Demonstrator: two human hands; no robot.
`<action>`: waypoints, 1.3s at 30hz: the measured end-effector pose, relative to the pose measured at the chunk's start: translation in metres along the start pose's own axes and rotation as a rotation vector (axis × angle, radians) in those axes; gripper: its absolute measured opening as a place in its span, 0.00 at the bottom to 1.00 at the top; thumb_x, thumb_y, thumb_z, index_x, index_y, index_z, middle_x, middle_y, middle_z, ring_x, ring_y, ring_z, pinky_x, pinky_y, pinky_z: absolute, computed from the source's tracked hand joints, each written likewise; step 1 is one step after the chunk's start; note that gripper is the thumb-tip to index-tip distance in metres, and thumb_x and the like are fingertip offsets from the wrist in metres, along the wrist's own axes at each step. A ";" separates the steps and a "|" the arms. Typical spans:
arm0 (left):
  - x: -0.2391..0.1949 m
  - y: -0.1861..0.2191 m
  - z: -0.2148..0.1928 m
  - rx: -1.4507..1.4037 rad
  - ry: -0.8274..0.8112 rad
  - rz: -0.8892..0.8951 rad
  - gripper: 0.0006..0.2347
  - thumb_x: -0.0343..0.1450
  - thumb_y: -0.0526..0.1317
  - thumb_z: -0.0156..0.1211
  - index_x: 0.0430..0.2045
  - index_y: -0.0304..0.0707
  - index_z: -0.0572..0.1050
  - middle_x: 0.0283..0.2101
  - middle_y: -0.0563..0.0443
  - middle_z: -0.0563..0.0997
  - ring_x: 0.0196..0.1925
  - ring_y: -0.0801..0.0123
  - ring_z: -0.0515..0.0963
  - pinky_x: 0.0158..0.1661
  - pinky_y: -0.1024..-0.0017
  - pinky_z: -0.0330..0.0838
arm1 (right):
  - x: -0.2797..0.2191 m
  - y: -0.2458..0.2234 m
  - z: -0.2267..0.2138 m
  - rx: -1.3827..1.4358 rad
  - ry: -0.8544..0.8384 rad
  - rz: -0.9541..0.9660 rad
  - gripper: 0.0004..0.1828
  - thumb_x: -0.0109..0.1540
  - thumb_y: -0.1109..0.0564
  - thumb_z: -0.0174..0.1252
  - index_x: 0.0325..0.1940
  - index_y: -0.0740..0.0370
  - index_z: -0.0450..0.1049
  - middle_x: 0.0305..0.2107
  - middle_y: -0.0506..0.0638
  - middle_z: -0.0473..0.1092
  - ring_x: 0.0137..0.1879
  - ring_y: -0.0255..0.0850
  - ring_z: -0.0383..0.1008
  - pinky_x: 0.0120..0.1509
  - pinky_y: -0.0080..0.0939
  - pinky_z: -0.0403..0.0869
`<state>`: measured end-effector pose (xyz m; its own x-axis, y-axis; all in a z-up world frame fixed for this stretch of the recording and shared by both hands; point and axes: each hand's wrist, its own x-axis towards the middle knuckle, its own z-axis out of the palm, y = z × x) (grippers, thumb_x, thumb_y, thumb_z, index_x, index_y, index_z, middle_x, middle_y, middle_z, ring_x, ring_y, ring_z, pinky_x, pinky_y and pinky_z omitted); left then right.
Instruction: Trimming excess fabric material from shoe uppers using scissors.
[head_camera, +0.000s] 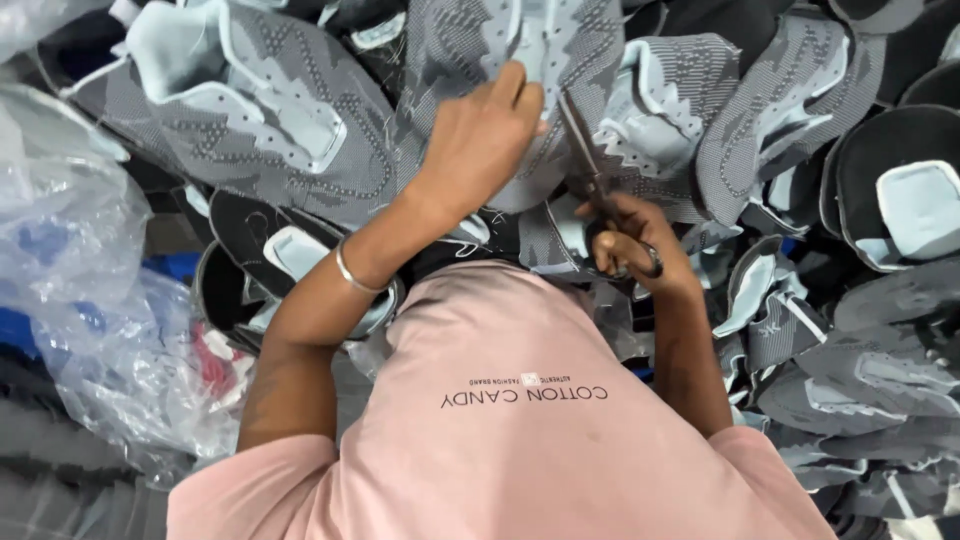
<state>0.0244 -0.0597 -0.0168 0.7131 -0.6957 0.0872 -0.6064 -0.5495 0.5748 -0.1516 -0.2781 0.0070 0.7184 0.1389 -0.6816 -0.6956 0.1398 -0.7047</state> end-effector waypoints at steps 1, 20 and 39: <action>-0.001 -0.003 0.004 -0.004 -0.002 0.007 0.12 0.69 0.41 0.66 0.33 0.32 0.72 0.38 0.45 0.72 0.33 0.59 0.81 0.27 0.63 0.74 | 0.000 -0.001 0.000 0.002 0.008 -0.001 0.26 0.60 0.46 0.61 0.55 0.67 0.73 0.19 0.45 0.67 0.23 0.30 0.65 0.28 0.31 0.63; -0.027 -0.002 -0.006 -0.332 0.146 -0.058 0.08 0.79 0.36 0.57 0.37 0.29 0.68 0.38 0.42 0.73 0.31 0.52 0.79 0.28 0.61 0.73 | 0.010 0.002 -0.028 0.166 -0.381 0.056 0.44 0.55 0.27 0.67 0.53 0.71 0.74 0.19 0.45 0.67 0.23 0.31 0.65 0.26 0.29 0.60; 0.041 -0.035 -0.064 0.040 0.503 -0.036 0.29 0.73 0.48 0.68 0.62 0.30 0.62 0.57 0.28 0.71 0.59 0.40 0.70 0.59 0.51 0.66 | 0.031 -0.001 0.001 -0.039 -0.274 0.044 0.13 0.62 0.57 0.65 0.47 0.67 0.74 0.20 0.41 0.65 0.25 0.27 0.64 0.29 0.30 0.65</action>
<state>0.0973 -0.0391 0.0190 0.8088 -0.3726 0.4549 -0.5846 -0.5929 0.5538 -0.1285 -0.2727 -0.0130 0.6565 0.4050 -0.6364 -0.7214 0.0907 -0.6865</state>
